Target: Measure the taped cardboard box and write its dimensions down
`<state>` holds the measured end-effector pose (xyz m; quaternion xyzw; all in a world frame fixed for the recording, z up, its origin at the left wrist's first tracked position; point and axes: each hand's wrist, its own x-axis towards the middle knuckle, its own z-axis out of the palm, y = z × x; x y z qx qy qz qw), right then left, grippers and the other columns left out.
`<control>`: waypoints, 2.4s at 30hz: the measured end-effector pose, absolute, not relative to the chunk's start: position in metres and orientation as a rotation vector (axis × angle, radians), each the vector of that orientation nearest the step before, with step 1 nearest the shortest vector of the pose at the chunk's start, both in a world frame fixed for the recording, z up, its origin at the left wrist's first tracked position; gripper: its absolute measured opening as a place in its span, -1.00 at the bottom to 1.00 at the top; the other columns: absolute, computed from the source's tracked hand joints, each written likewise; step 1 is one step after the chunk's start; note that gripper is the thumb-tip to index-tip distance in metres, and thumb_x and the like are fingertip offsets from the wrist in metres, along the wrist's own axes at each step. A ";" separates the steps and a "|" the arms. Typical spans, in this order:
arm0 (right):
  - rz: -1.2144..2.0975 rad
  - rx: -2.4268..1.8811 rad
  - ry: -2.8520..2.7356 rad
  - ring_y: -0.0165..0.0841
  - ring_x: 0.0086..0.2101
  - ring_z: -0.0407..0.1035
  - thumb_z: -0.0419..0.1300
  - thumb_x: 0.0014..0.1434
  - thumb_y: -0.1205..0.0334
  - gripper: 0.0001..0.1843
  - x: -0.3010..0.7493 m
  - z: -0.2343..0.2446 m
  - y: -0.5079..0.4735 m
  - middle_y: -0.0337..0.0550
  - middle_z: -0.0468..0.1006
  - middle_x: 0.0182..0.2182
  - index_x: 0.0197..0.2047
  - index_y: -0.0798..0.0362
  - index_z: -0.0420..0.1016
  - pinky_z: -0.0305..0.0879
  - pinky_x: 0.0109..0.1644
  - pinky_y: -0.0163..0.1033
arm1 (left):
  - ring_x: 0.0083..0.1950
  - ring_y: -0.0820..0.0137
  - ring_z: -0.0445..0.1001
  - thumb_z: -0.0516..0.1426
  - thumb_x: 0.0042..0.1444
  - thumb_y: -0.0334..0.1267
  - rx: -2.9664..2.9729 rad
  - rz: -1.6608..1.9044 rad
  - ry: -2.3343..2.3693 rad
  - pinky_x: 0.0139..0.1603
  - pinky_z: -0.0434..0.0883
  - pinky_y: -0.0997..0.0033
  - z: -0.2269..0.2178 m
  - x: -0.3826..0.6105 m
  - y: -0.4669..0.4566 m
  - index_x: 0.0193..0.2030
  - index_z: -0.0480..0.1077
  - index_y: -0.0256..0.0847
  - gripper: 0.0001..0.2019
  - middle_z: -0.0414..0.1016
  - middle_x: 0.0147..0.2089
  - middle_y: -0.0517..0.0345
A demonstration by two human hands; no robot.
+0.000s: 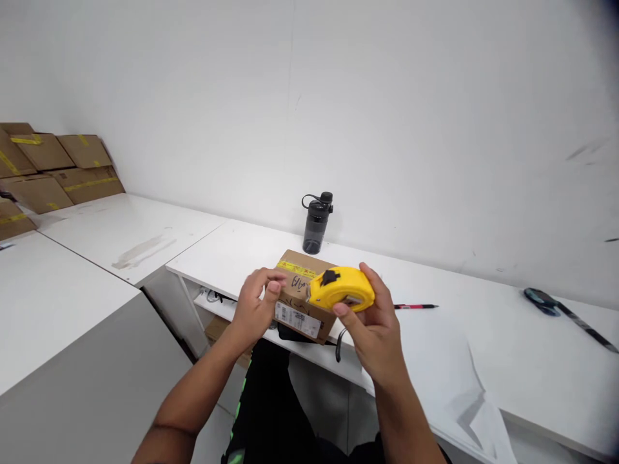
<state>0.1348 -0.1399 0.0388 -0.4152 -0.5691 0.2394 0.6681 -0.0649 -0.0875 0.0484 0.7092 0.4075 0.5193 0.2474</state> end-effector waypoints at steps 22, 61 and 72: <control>-0.143 -1.208 -1.430 -0.11 0.04 0.34 0.21 0.22 0.08 -0.29 0.226 0.019 -0.146 0.05 0.34 0.12 0.37 -0.13 0.08 0.42 -0.02 0.04 | -0.45 0.52 0.28 0.28 -0.03 0.04 1.648 0.719 0.971 -0.32 0.26 0.45 0.098 -0.092 0.025 -0.43 0.33 -0.25 -0.63 0.31 -0.48 0.27; 0.113 -0.923 -1.038 -0.01 0.16 0.32 0.26 0.20 0.14 -0.45 0.170 -0.088 -0.234 0.14 0.39 0.20 0.20 -0.10 0.18 0.39 0.03 0.21 | -0.19 0.30 0.32 -0.32 0.03 0.49 1.996 0.613 0.132 -0.13 0.36 0.22 0.012 0.070 -0.134 -0.05 0.29 -0.19 -0.18 0.30 -0.17 -0.02; 0.236 -1.587 -1.329 -0.15 0.04 0.44 -0.12 0.37 -0.11 -0.49 0.347 -0.052 -0.192 -0.01 0.53 0.06 0.20 -0.04 0.36 0.38 0.05 -0.06 | -0.40 0.41 0.45 0.23 -0.08 0.27 1.541 0.603 0.346 -0.37 0.39 0.46 0.004 0.210 -0.052 -0.33 0.47 -0.37 -0.40 0.49 -0.42 0.07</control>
